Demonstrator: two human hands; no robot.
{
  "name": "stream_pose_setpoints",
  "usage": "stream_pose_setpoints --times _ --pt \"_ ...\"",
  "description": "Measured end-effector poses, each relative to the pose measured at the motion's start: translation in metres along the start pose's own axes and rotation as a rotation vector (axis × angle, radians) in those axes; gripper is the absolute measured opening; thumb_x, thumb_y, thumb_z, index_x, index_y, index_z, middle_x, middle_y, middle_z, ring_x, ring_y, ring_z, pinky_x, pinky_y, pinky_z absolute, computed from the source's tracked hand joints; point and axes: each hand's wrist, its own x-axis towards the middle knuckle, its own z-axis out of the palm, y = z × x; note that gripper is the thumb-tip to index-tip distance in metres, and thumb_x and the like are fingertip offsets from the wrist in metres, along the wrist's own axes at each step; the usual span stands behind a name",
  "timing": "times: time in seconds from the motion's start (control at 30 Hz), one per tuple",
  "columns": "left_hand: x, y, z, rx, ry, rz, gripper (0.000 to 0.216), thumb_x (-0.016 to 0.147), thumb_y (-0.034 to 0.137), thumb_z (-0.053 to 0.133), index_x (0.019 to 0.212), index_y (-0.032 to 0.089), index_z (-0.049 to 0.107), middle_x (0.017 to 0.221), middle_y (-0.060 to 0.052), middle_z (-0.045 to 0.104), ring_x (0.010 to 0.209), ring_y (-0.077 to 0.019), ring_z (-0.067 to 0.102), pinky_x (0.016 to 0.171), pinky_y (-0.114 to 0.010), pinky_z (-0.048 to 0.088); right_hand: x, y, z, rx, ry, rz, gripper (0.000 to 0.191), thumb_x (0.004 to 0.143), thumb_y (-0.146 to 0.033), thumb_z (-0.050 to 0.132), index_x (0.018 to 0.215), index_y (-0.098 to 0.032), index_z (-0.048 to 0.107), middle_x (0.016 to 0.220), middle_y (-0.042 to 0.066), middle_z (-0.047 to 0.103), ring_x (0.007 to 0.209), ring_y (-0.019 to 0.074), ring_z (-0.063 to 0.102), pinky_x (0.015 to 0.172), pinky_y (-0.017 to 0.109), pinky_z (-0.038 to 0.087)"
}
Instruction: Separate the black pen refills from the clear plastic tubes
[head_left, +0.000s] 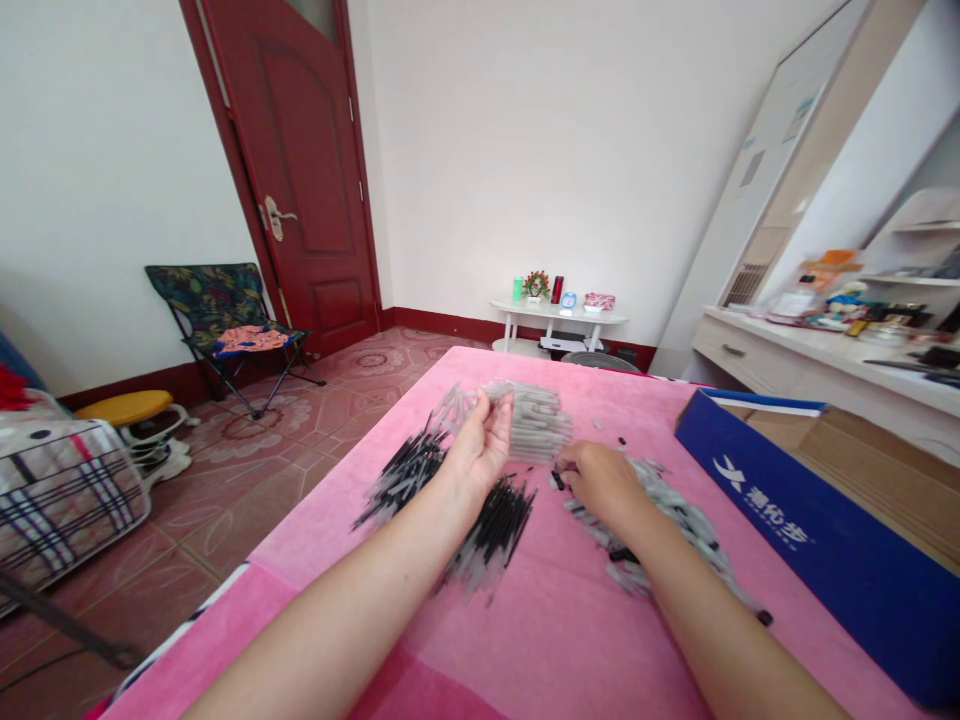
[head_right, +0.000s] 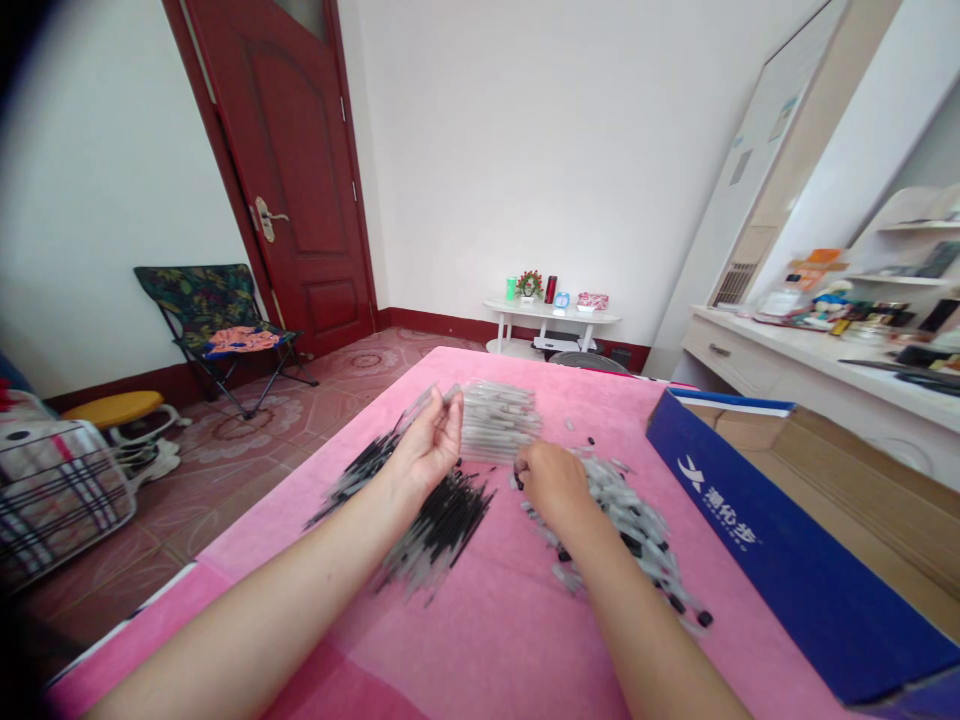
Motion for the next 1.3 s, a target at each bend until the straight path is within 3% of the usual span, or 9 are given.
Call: stream_pose_setpoints --times 0.23,0.43,0.57,0.67,0.77,1.0,1.2,1.3 --pt "0.0 -0.001 0.0 0.017 0.003 0.001 0.017 0.083 0.016 0.047 0.07 0.01 0.056 0.062 -0.004 0.063 0.056 -0.008 0.062 0.054 -0.012 0.053 -0.001 0.0 0.019 -0.034 0.008 0.018 0.017 0.064 -0.012 0.052 0.068 -0.021 0.066 0.076 0.007 0.067 0.076 0.0232 0.061 0.057 0.027 0.034" --pt "0.001 -0.005 -0.005 0.092 -0.007 0.014 0.015 0.081 0.016 0.05 0.069 0.009 0.056 0.062 -0.006 0.063 0.057 -0.0081 0.063 0.054 -0.011 0.052 0.002 0.001 0.012 0.048 0.102 0.009 0.01 0.068 -0.021 0.053 0.064 -0.018 0.061 0.07 0.006 0.065 0.073 0.0211 0.06 0.058 0.027 0.037" --pt "0.0 -0.01 -0.008 0.226 -0.042 0.048 0.014 0.079 0.018 0.054 0.07 0.008 0.056 0.064 -0.008 0.064 0.058 -0.0108 0.063 0.056 -0.016 0.053 0.005 -0.003 -0.005 0.618 0.214 0.086 0.015 0.068 -0.026 0.056 0.058 -0.017 0.051 0.058 0.003 0.063 0.059 0.0165 0.061 0.052 0.024 0.042" --pt "0.0 -0.013 -0.012 0.281 -0.073 0.068 0.013 0.076 0.019 0.058 0.07 0.008 0.057 0.064 -0.008 0.064 0.06 -0.0125 0.064 0.058 -0.018 0.054 0.002 -0.009 -0.017 1.13 0.145 0.181 0.02 0.064 -0.03 0.063 0.06 -0.017 0.049 0.058 0.003 0.064 0.056 0.0156 0.063 0.048 0.022 0.046" --pt "0.0 -0.015 -0.014 0.319 -0.099 0.085 0.013 0.074 0.02 0.061 0.071 0.009 0.057 0.062 -0.006 0.063 0.061 -0.0131 0.065 0.058 -0.019 0.054 -0.001 -0.013 -0.024 1.363 0.095 0.233 0.024 0.057 -0.029 0.071 0.062 -0.015 0.053 0.058 0.003 0.064 0.054 0.014 0.062 0.049 0.021 0.049" --pt "-0.003 -0.017 -0.015 0.395 -0.162 0.122 0.017 0.07 0.024 0.064 0.071 0.01 0.056 0.064 -0.004 0.063 0.065 -0.0146 0.065 0.061 -0.02 0.053 -0.001 -0.007 -0.028 1.466 0.181 0.12 0.028 0.058 -0.032 0.073 0.075 -0.013 0.062 0.06 0.0 0.062 0.052 0.009 0.057 0.052 0.021 0.05" --pt "-0.006 -0.017 -0.015 0.438 -0.187 0.127 0.021 0.068 0.028 0.066 0.071 0.011 0.055 0.063 -0.004 0.063 0.065 -0.0145 0.065 0.062 -0.021 0.052 -0.004 -0.014 -0.033 1.459 0.255 0.118 0.028 0.066 -0.04 0.066 0.074 -0.013 0.062 0.053 -0.002 0.056 0.04 0.0056 0.047 0.041 0.017 0.042" --pt "-0.006 -0.017 -0.015 0.449 -0.187 0.13 0.023 0.067 0.029 0.067 0.069 0.012 0.052 0.063 -0.003 0.063 0.065 -0.0146 0.065 0.062 -0.021 0.052 -0.005 -0.017 -0.032 1.513 0.228 0.127 0.031 0.068 -0.043 0.064 0.072 -0.013 0.06 0.046 -0.005 0.049 0.034 0.0033 0.039 0.034 0.015 0.034"
